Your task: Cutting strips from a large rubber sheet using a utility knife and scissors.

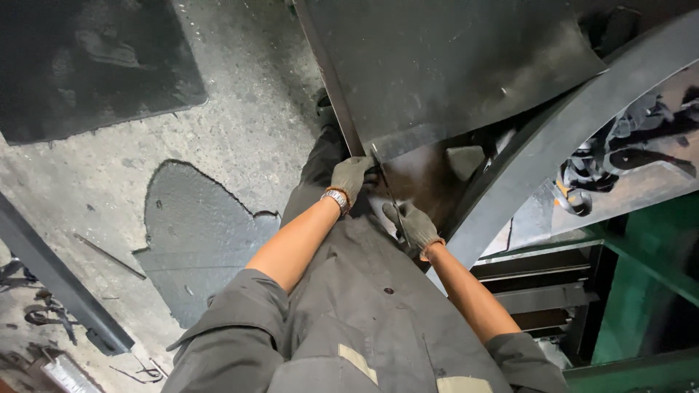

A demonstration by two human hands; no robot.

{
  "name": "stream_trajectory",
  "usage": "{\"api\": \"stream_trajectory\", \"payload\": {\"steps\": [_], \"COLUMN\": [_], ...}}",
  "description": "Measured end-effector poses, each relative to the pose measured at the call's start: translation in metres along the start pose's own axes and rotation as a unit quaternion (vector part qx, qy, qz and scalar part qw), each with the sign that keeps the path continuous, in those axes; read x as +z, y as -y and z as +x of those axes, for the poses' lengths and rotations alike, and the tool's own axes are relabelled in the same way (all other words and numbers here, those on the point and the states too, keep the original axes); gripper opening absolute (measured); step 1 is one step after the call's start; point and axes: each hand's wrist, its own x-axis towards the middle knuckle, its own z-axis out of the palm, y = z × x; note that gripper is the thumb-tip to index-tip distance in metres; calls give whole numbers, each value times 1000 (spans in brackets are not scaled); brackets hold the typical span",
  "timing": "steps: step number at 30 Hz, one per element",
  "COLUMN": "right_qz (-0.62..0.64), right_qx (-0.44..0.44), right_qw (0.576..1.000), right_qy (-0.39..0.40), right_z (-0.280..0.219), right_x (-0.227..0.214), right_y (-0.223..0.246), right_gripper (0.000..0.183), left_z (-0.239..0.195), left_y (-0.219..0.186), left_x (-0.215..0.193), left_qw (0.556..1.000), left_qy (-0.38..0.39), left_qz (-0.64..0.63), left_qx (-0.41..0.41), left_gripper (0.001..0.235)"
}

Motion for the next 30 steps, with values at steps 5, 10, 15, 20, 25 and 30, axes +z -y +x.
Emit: {"api": "stream_trajectory", "payload": {"steps": [5, 10, 15, 20, 25, 30], "right_qz": [52, 0, 28, -9, 30, 0], "right_qx": [12, -11, 18, 5, 12, -27], "right_qw": [999, 1000, 999, 1000, 999, 999], "right_qy": [1, -2, 8, 1, 6, -36], "right_z": [2, 7, -2, 17, 18, 22], "right_x": [-1, -2, -5, 3, 3, 5], "right_y": [4, 1, 15, 4, 5, 2], "right_gripper": [74, 78, 74, 73, 64, 62], "left_z": [-2, -9, -19, -9, -3, 2], "left_y": [-1, -7, -15, -3, 8, 9], "left_x": [-1, 2, 4, 3, -1, -1], "left_qw": [1000, 1000, 1000, 999, 999, 999], "left_qy": [9, 5, 2, -12, 6, 4], "left_qz": [6, -1, 27, 49, 9, 27], "left_qx": [4, 2, 6, 14, 31, 39], "left_gripper": [34, 36, 36, 34, 32, 34]}}
